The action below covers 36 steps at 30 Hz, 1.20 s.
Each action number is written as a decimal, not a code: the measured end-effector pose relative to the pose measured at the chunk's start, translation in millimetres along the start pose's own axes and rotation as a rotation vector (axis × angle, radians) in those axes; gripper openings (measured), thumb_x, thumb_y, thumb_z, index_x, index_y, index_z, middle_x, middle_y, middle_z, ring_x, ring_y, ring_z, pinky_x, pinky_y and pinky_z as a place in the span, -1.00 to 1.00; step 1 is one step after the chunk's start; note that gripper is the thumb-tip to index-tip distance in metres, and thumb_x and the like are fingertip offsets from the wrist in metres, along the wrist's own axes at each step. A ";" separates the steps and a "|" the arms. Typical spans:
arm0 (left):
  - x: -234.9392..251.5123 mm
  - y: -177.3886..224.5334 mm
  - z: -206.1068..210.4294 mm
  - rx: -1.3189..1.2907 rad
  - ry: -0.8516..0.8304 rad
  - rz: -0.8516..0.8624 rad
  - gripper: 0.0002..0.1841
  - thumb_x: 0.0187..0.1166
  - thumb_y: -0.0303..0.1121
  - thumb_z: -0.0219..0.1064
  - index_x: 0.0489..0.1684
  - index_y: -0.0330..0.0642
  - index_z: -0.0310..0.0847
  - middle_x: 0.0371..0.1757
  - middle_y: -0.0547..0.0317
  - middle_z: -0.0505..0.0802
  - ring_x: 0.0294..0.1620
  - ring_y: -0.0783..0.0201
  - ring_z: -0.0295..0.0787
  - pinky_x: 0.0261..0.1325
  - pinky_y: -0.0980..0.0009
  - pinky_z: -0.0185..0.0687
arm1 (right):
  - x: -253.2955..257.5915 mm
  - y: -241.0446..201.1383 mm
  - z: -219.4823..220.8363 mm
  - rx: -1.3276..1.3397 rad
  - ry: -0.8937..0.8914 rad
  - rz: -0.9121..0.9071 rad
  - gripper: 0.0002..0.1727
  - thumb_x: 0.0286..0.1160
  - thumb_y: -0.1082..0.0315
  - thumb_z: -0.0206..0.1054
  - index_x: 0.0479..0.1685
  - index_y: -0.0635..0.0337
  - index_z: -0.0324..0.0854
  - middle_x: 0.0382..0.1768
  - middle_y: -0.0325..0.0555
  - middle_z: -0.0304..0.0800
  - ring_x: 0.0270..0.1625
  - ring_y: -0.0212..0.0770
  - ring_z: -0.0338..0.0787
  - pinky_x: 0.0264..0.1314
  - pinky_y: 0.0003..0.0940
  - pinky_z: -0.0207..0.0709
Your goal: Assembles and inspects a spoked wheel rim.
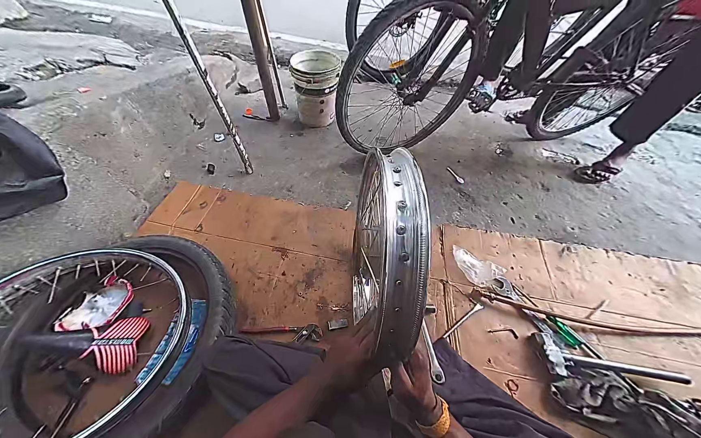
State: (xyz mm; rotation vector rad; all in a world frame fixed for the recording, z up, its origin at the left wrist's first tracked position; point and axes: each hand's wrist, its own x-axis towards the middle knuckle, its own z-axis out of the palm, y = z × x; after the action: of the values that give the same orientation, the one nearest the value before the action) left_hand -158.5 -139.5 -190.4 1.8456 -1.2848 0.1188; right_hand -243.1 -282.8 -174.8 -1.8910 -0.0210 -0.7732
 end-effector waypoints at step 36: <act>162.5 -83.0 23.8 -0.742 0.166 -0.588 -0.48 0.76 -0.24 -0.06 0.69 -0.09 0.34 0.56 -0.06 0.60 0.44 0.14 0.62 0.41 0.09 0.63 | 52.6 -85.4 -53.7 -0.199 0.271 0.054 0.41 0.15 -0.21 0.65 0.87 0.43 -0.19 0.73 0.33 0.22 0.70 -0.14 0.43 0.73 -0.26 0.42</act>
State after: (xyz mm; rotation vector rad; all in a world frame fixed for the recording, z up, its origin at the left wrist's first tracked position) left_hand -25.1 -264.7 -170.6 1.4350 -0.5128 -0.4547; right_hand -258.3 -305.6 -64.4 -1.9474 0.2846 -1.0193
